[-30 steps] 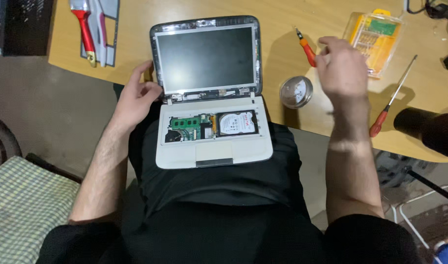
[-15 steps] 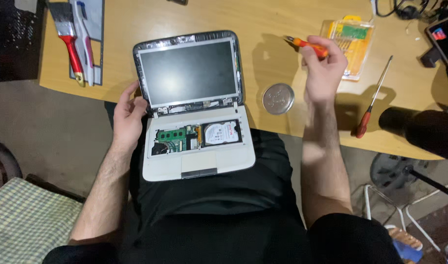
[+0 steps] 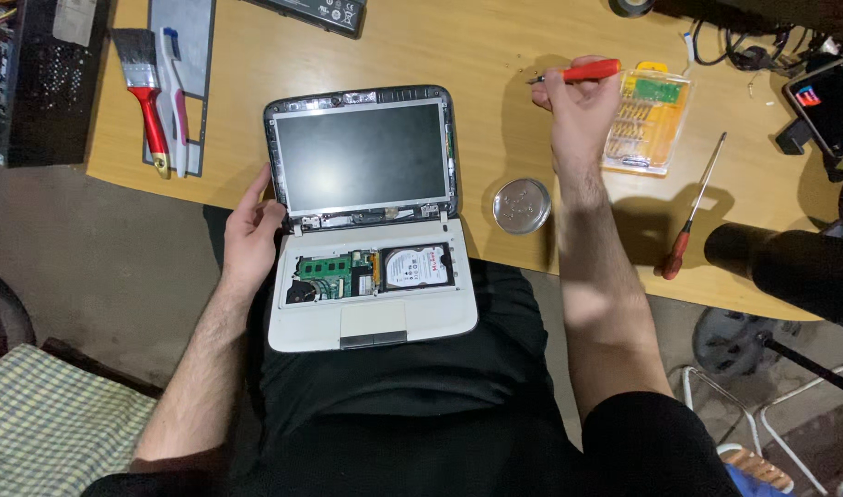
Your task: The person connects a ribbon cable to a new laptop screen and aligns it into the laptop frame. They then use a screwdriver to secure the screen with screws around the bezel and finally place the top cover back onto the laptop.
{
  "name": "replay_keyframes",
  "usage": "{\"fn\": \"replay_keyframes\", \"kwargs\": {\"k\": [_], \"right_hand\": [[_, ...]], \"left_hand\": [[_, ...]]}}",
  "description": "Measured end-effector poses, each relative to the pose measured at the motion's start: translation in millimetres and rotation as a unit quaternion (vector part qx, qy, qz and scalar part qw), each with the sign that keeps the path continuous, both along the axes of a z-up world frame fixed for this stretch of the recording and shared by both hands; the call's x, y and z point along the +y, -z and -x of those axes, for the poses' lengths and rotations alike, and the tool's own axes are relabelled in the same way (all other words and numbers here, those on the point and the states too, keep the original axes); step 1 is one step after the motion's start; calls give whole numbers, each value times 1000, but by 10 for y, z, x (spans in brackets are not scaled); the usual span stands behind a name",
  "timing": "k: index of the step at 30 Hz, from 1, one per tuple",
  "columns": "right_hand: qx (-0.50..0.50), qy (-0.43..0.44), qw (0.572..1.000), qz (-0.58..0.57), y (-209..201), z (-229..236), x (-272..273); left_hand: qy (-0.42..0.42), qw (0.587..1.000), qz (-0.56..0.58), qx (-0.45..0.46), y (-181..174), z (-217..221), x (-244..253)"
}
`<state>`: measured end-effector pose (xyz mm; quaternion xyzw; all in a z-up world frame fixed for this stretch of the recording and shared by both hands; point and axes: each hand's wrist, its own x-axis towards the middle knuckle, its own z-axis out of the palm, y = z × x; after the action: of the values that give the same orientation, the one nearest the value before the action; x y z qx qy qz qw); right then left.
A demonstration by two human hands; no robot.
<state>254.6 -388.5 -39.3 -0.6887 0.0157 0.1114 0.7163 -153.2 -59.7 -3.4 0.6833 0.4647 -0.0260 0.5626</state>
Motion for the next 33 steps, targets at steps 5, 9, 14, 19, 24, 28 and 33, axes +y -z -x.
{"fn": "replay_keyframes", "kwargs": {"k": [5, 9, 14, 19, 24, 28, 33], "right_hand": [[-34, 25, 999, 1, 37, -39, 78], [-62, 33, 998, -3, 28, -11, 101], [-58, 33, 998, 9, -36, 0, 140], [-60, 32, 997, 21, -17, 33, 128], [-65, 18, 997, 35, -57, 48, 102], [-49, 20, 998, 19, -98, 43, 92], [28, 33, 998, -52, -121, 71, 21]], "left_hand": [[14, 1000, -20, -10, 63, 23, 15], [19, 999, -26, -33, 139, 50, 24], [6, 999, -16, -49, 113, 10, 20], [-10, 999, 6, -39, 99, -3, 0], [-10, 999, 13, -49, 72, -32, -13], [-16, 998, 14, -60, 99, -18, -24], [-15, 995, -8, -102, 280, 11, -27]]}}
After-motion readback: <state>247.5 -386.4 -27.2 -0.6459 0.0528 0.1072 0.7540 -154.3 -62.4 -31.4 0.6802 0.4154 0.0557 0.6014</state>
